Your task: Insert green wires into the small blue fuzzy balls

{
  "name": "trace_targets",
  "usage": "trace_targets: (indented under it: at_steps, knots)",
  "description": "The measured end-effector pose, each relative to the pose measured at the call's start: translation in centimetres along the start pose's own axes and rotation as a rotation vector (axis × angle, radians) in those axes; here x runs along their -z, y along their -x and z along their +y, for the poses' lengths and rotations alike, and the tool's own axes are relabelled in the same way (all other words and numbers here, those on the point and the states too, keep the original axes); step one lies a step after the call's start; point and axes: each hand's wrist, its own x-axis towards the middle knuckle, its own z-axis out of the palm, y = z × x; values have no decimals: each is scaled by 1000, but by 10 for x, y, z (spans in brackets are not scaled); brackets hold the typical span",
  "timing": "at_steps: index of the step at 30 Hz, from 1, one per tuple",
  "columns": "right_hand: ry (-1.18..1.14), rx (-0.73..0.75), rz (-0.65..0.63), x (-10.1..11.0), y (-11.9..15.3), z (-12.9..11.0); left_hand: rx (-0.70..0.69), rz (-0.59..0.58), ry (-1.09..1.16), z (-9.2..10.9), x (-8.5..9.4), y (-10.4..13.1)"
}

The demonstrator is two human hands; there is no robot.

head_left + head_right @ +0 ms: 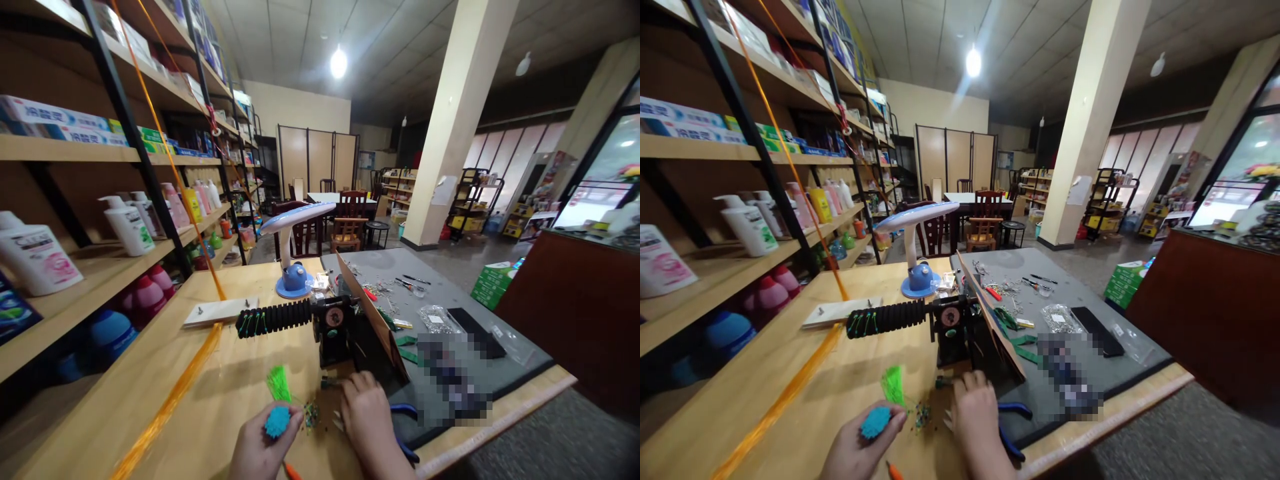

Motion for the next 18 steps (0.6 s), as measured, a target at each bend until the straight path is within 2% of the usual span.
trace_targets:
  at_steps: [2, 5, 9, 11, 13, 15, 16, 18]
  knots:
    - [-56, 24, -59, -2, -21, -3, -4, -3, 7, 0, 0, -1]
    - [-96, 1, -71, -11, -42, -6, -12, 5, 0, 0, 2, -4]
    - [-196, -32, -43, -16, -37, -14, -30, 1, -13, 3, 4, -6]
    - [-380, -79, -47, -16, -26, -22, -47, -6, -31, 7, 4, -7]
    - [-927, -270, -99, -17, -14, -33, -71, -12, -58, 12, 4, -8]
    - [-1314, -432, -211, -19, -6, -42, -106, -25, -94, 16, 4, -8]
    - [-1403, -500, -259, -19, -4, -46, -128, -48, -114, 18, 5, -8]
    - [-1415, -603, -308, -19, -2, -52, -166, -98, -156, 20, 6, -9]
